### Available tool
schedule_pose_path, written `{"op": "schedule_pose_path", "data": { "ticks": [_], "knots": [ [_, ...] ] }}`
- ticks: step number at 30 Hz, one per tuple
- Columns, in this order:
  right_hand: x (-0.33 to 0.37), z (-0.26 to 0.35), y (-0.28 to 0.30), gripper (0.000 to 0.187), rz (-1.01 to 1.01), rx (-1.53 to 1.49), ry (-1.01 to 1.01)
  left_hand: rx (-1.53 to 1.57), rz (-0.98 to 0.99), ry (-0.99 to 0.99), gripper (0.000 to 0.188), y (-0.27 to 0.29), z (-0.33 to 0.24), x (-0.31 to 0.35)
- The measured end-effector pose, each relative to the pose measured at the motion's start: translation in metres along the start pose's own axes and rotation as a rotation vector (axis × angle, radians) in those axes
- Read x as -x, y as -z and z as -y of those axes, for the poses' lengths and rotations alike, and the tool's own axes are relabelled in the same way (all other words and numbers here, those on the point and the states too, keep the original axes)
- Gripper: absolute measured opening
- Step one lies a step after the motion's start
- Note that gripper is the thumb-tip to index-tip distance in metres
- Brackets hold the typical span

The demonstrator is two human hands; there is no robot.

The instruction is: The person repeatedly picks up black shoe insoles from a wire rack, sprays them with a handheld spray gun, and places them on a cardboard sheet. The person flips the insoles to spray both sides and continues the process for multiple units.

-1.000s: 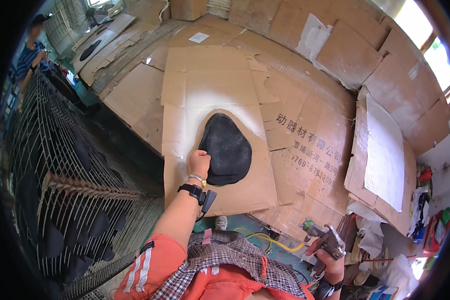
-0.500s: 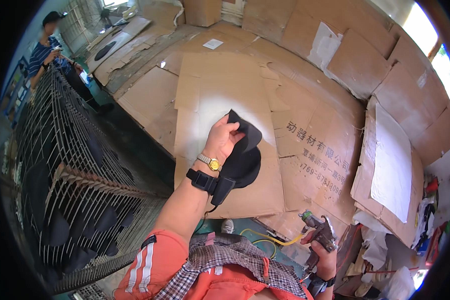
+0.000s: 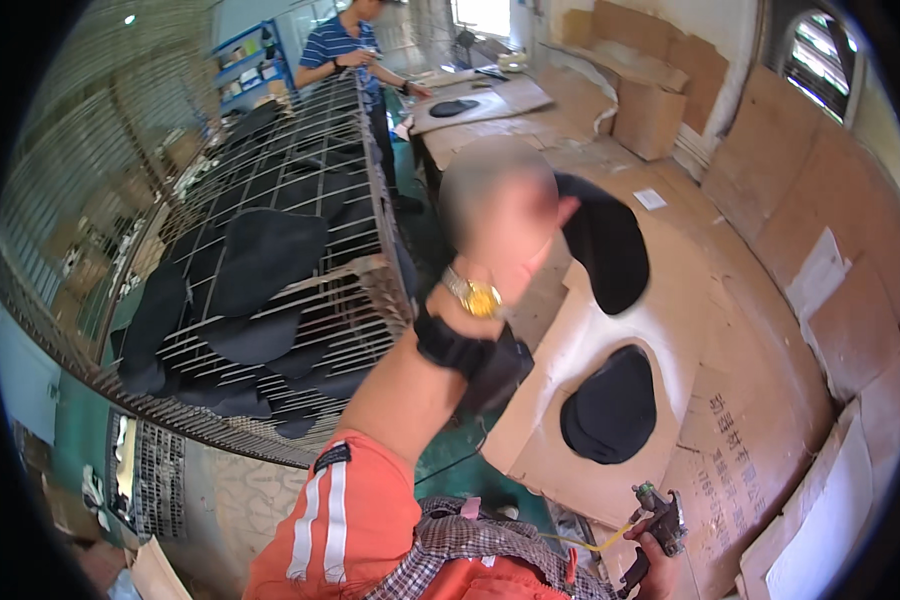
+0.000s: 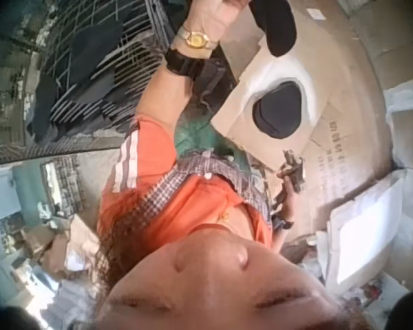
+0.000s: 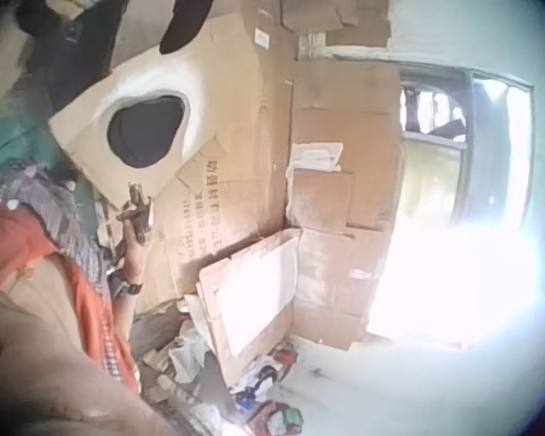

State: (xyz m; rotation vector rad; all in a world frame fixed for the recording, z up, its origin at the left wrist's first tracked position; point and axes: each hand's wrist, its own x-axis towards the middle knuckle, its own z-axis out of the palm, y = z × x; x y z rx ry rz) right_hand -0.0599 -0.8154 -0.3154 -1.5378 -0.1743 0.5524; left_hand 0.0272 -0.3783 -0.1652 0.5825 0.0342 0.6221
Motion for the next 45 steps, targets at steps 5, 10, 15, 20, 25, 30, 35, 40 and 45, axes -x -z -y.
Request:
{"op": "schedule_pose_path", "data": {
  "ticks": [5,10,15,20,25,30,35,40,45],
  "knots": [
    [-0.025,0.01,-0.022,0.034,0.124,0.078,-0.092,0.036,-0.117,-0.385,0.014,0.018,-0.158,-0.078],
    [-0.033,0.015,-0.045,0.021,0.159,0.084,-0.196,-0.067,-0.196,-0.84,0.014,0.083,-0.239,-0.098],
    [-0.036,0.019,-0.055,0.019,0.242,0.054,-0.101,0.354,-0.775,-0.496,0.039,0.145,-0.209,-0.065],
    [-0.03,0.02,-0.047,0.024,0.214,0.165,-0.138,0.235,-0.828,-0.544,0.065,0.122,-0.195,-0.027],
    [0.005,0.027,-0.054,0.035,0.041,0.016,0.047,0.16,-0.501,-0.433,0.054,0.066,-0.139,0.012],
    [0.046,0.005,-0.01,0.027,-0.253,0.044,0.043,-0.046,-0.128,-0.149,0.01,0.086,-0.019,0.061],
    [0.072,0.007,0.001,0.035,-0.266,0.003,0.042,-0.2,-0.286,0.043,0.022,0.143,0.027,0.103],
    [0.1,0.01,-0.002,0.044,-0.268,-0.055,-0.024,-0.265,-0.329,0.167,0.024,0.163,0.061,0.11],
    [0.112,0.018,-0.008,0.044,-0.493,-0.001,0.042,-0.258,-0.362,0.224,0.019,0.176,0.072,0.113]
  ]
}}
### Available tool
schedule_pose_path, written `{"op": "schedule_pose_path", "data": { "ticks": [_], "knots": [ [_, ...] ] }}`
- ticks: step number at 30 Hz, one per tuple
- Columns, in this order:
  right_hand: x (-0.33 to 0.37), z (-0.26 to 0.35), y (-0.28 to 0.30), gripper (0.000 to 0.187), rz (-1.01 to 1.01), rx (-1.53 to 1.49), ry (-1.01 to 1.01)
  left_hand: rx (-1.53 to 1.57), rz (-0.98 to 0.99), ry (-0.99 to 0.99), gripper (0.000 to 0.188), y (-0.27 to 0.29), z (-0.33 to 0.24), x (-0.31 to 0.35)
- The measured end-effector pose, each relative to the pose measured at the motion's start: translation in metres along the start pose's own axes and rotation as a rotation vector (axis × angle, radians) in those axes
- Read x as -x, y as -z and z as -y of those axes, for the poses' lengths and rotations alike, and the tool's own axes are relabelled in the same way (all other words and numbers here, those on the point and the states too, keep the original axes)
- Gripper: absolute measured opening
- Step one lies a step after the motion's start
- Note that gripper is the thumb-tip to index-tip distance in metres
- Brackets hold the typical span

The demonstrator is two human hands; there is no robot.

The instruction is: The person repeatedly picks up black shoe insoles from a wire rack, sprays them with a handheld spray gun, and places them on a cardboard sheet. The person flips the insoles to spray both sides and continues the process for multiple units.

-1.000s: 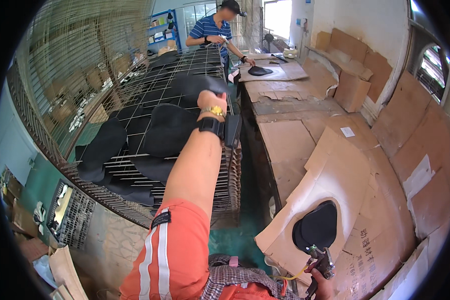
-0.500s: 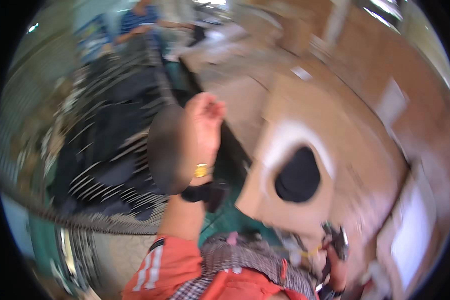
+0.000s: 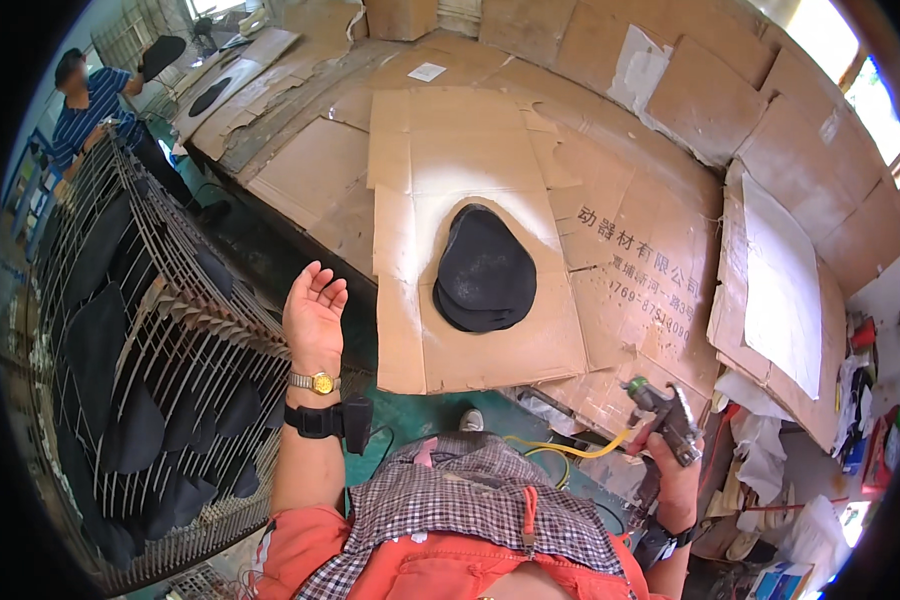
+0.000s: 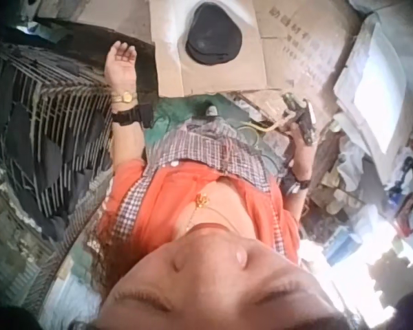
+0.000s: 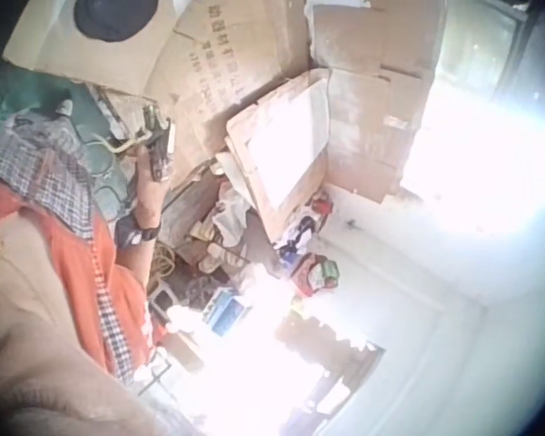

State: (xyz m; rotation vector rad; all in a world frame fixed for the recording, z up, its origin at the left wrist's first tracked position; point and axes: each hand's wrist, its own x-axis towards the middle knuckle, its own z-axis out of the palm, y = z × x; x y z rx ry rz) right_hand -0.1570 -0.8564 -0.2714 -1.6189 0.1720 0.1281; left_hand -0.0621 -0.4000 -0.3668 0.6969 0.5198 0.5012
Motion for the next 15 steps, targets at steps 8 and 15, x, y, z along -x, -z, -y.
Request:
{"op": "schedule_pose_path", "data": {
  "ticks": [8,15],
  "knots": [
    [0.006,0.003,-0.013,0.047,0.132,-0.07,-0.04,-0.063,-0.009,0.042,0.02,0.007,0.023,-0.002],
    [0.005,0.008,-0.011,0.022,0.039,-0.036,-0.039,-0.107,0.017,0.116,0.019,0.011,0.048,-0.007]
  ]
}}
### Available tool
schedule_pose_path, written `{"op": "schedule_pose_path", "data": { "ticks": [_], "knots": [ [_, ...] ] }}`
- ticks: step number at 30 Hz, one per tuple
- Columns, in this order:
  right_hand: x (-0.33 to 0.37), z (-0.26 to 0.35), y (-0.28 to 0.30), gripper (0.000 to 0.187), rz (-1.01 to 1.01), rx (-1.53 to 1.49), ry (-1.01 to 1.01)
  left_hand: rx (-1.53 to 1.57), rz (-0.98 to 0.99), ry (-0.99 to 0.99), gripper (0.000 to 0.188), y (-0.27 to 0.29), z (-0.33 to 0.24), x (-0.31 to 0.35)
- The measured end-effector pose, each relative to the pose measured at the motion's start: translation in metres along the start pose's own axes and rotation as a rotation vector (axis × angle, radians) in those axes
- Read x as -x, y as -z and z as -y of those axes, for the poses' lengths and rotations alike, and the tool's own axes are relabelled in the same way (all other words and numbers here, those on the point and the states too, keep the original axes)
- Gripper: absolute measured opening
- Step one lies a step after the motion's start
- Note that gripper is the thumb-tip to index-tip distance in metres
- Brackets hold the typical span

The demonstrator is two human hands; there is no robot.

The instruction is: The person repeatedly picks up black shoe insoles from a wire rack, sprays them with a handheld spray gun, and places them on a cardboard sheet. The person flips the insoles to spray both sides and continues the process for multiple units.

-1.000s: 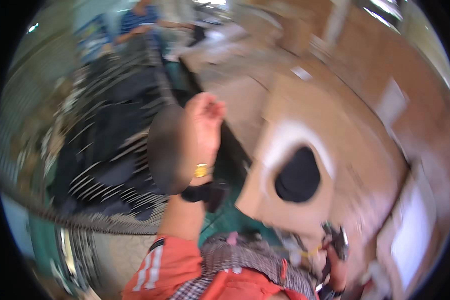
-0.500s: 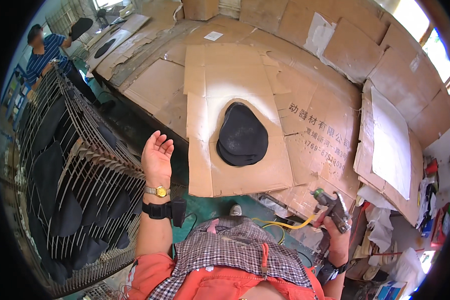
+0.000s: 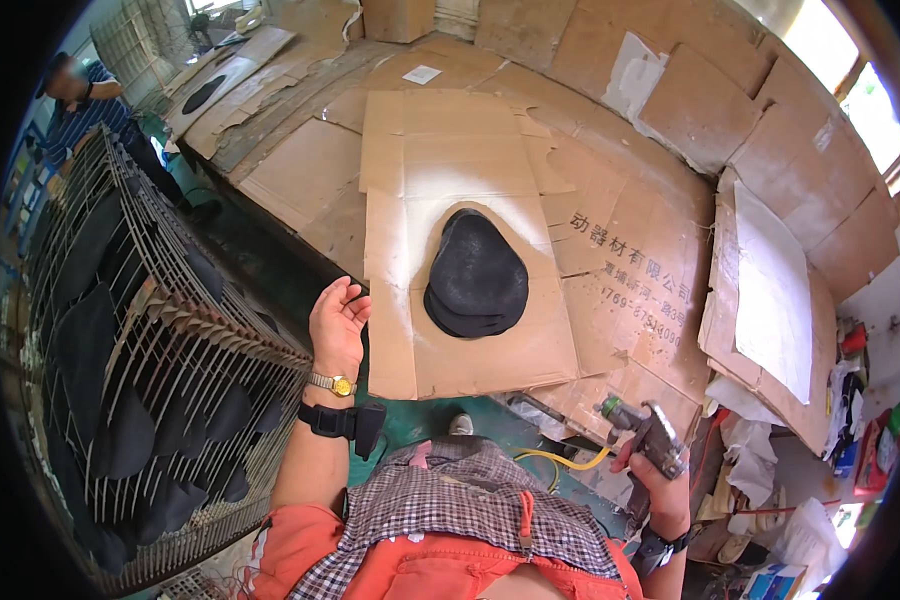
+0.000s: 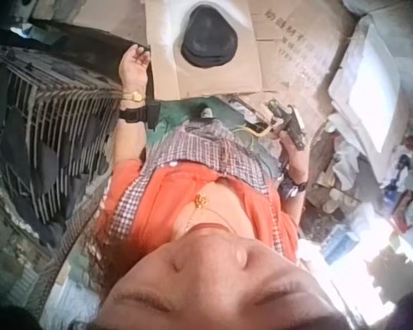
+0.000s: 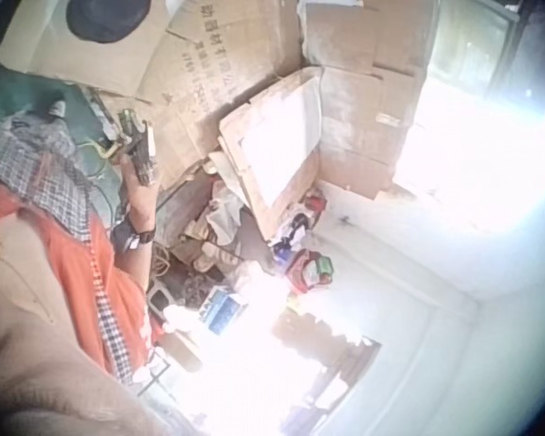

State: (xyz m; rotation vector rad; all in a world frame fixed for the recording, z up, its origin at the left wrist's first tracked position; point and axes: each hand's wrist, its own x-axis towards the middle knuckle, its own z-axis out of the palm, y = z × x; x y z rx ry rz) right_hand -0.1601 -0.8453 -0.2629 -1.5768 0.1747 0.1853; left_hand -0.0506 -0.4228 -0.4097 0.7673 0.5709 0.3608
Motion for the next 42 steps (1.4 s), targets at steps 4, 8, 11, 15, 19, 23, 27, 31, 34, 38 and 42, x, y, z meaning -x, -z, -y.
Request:
{"op": "schedule_pose_path", "data": {
  "ticks": [4,8,11,15,19,23,27,31,34,38,42],
  "knots": [
    [0.005,-0.006,0.02,0.03,-0.062,0.053,-0.013,-0.007,-0.021,0.019,0.02,-0.005,0.009,-0.002],
    [0.004,-0.005,0.022,0.042,0.056,0.033,-0.013,-0.03,-0.053,0.045,0.024,-0.013,0.027,-0.009],
    [-0.005,-0.003,0.004,0.042,0.144,-0.055,-0.018,-0.086,-0.039,0.067,0.028,-0.022,0.043,-0.017],
    [-0.026,-0.006,-0.001,0.034,-0.05,-0.078,0.051,-0.268,-0.021,0.156,0.029,-0.012,0.09,-0.047],
    [-0.018,-0.008,0.028,0.034,-0.081,-0.02,0.011,-0.584,-0.026,0.211,0.023,-0.02,0.118,-0.061],
    [-0.018,-0.005,0.018,0.035,0.019,-0.078,-0.033,-0.977,-0.014,0.02,0.028,0.008,0.176,-0.112],
    [-0.031,-0.006,0.017,0.038,-0.12,-0.093,-0.014,-1.41,-0.004,-0.067,0.034,-0.035,0.176,-0.103],
    [-0.025,-0.005,0.035,0.033,-0.033,-0.012,-0.023,-1.565,-0.092,-0.146,0.03,-0.05,0.181,-0.097],
    [-0.025,-0.013,0.049,0.039,-0.124,-0.006,-0.027,-1.611,-0.11,-0.106,0.028,-0.054,0.18,-0.098],
    [-0.033,-0.01,0.038,0.033,-0.021,-0.11,-0.011,-1.613,-0.121,-0.211,0.022,-0.062,0.181,-0.096],
    [-0.051,-0.006,0.028,0.035,-0.131,-0.084,0.011,-1.473,-0.149,-0.267,0.014,-0.069,0.179,-0.095]
  ]
}}
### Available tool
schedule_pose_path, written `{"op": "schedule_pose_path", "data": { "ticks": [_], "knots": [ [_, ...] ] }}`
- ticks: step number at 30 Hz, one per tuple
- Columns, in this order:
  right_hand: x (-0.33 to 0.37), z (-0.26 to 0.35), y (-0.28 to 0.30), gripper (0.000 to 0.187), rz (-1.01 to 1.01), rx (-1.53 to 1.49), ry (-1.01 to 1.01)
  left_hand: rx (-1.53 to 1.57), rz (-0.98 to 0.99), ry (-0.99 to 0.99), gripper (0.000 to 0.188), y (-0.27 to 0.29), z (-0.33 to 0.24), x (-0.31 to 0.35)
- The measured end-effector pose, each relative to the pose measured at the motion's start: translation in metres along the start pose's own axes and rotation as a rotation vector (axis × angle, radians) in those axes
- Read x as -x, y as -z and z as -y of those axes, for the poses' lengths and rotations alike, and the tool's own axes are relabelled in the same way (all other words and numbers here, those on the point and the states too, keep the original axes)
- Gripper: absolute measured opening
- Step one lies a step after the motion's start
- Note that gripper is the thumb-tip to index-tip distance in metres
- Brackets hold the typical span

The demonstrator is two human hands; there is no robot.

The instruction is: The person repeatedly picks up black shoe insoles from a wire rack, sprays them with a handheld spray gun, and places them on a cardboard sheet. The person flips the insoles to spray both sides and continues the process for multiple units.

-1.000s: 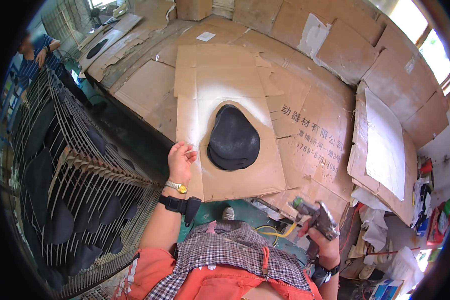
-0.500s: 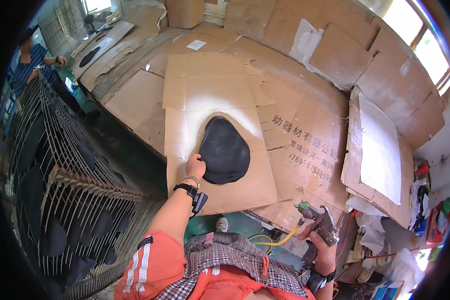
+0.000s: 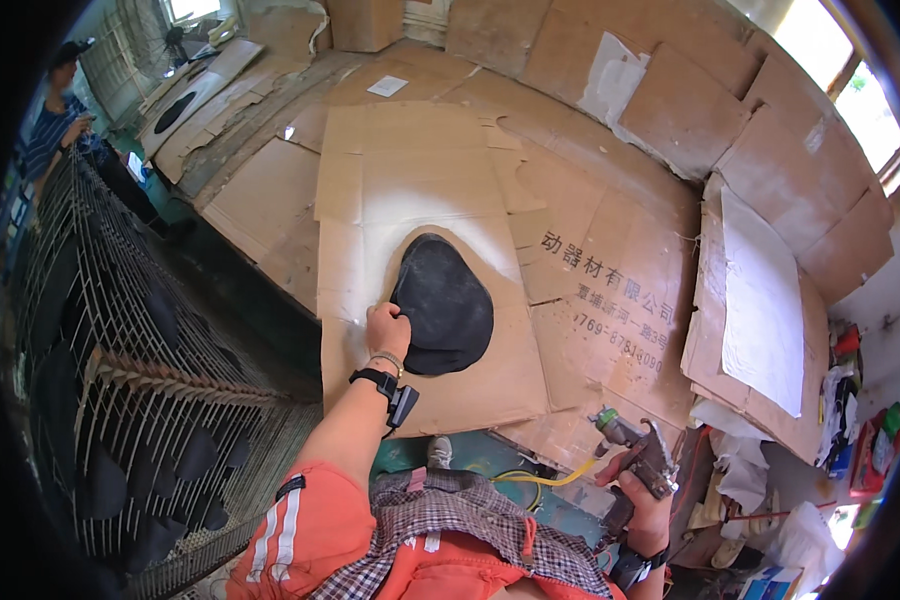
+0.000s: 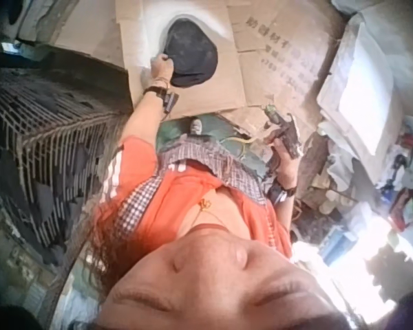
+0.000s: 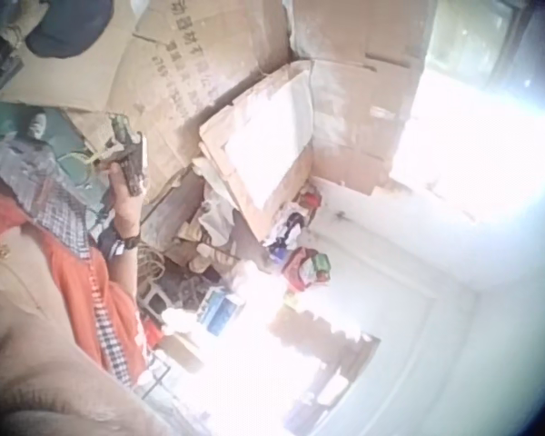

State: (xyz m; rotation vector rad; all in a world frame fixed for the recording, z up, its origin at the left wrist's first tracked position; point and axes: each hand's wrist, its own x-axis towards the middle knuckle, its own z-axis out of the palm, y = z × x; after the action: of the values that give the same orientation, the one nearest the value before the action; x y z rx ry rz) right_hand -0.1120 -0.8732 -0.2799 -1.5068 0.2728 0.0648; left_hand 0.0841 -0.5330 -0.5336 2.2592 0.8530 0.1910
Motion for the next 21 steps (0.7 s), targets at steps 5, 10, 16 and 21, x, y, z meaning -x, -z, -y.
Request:
{"op": "schedule_pose_path", "data": {
  "ticks": [5,10,16,21],
  "knots": [
    [-0.007,-0.002,0.01,0.03,0.03,0.049,-0.044,1.115,0.363,0.509,0.023,-0.014,-0.008,-0.021],
    [-0.024,-0.014,-0.001,0.03,0.074,0.057,0.012,1.572,0.614,0.455,0.031,0.022,-0.075,-0.044],
    [-0.045,-0.031,-0.012,0.028,0.222,0.055,-0.064,1.674,0.662,0.115,0.025,0.111,-0.137,-0.04],
    [-0.068,-0.04,-0.049,0.022,0.358,0.011,-0.093,1.728,0.649,-0.1,0.034,0.197,-0.133,-0.03]
  ]
}}
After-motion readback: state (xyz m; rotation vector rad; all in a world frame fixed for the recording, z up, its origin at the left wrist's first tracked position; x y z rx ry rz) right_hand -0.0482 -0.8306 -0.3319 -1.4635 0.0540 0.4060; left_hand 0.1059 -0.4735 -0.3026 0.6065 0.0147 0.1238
